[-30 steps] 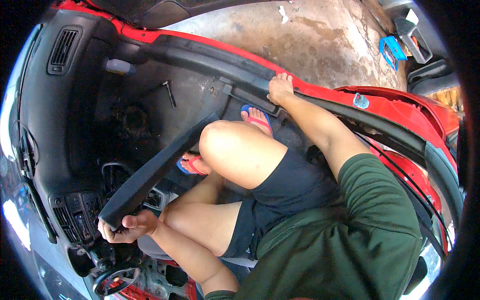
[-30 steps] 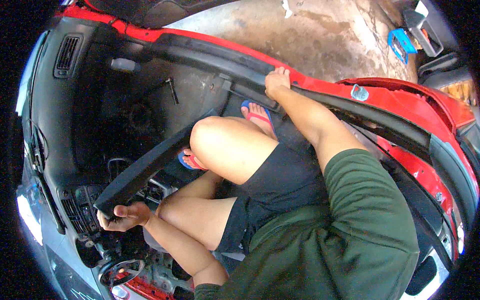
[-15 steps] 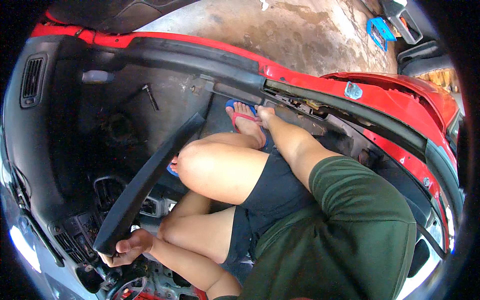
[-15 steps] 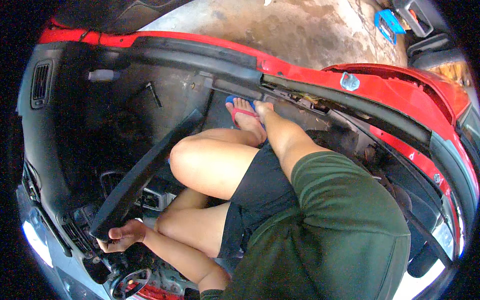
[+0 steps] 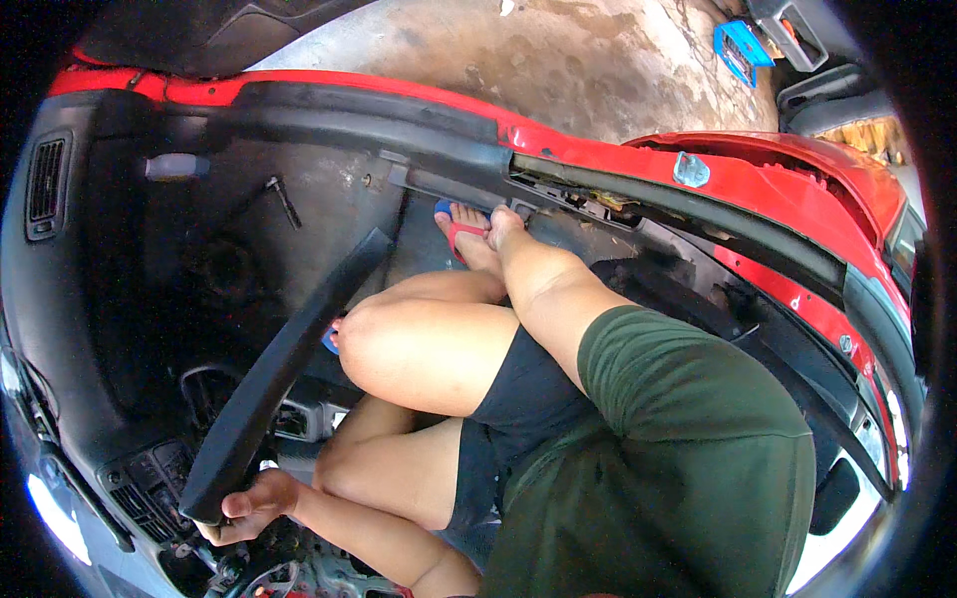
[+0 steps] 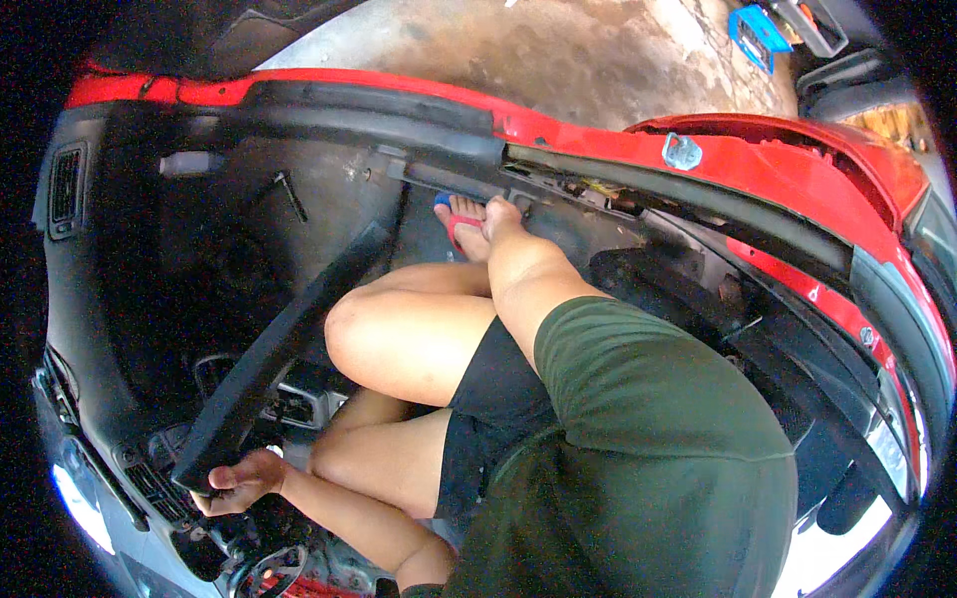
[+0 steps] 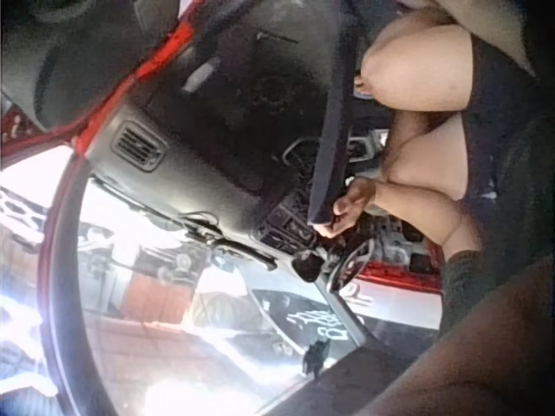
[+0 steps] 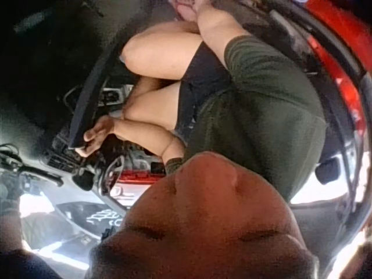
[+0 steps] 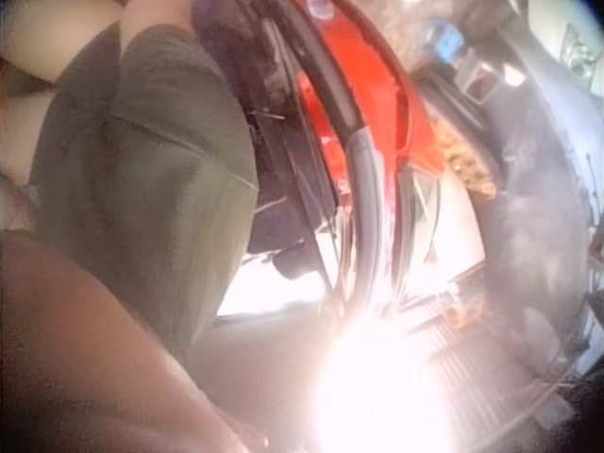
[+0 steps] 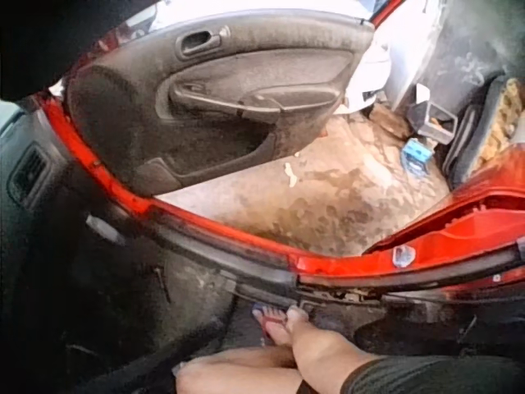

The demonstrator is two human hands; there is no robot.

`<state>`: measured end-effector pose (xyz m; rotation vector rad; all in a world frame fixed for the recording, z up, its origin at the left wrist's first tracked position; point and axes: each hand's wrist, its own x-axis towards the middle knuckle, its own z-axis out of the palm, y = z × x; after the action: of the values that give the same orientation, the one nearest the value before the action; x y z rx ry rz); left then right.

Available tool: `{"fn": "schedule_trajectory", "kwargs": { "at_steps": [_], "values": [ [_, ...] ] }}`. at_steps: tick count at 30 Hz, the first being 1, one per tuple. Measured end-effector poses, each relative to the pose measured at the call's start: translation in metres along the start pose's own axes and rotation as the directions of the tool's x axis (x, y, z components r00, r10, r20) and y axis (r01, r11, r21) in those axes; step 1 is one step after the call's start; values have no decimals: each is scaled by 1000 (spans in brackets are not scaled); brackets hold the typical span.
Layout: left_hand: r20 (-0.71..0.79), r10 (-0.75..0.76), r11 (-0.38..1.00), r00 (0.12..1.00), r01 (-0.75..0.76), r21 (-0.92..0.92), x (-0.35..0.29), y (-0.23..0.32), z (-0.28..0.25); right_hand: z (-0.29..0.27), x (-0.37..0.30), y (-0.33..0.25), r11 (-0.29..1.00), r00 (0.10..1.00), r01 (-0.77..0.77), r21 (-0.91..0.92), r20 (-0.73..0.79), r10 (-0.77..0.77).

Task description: The person places a pink balloon inside the car, then sits on the floor of the driver's side. They pick up a long black plastic trim piece and fit it along the top edge of the dashboard, pressing it into place.

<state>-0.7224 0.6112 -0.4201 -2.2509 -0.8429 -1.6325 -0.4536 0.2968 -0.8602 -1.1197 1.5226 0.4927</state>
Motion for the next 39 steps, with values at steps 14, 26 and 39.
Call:
{"fn": "schedule_trajectory", "kwargs": {
  "at_steps": [14, 26, 39],
  "values": [
    [-54, -45, 997, 998, 41, -69, 1, 5, 6, -87, -54, -70, 379, 621, 350, -857, -91, -779],
    [-33, -57, 990, 998, 52, -134, -3, 12, 4, -154, 3, -100, 202, 654, 628, -751, 370, -660],
    [-66, 0, 993, 998, -8, -116, -5, 10, -15, -124, -53, -117, -237, 604, 470, -850, 506, -616]
  ]
}}
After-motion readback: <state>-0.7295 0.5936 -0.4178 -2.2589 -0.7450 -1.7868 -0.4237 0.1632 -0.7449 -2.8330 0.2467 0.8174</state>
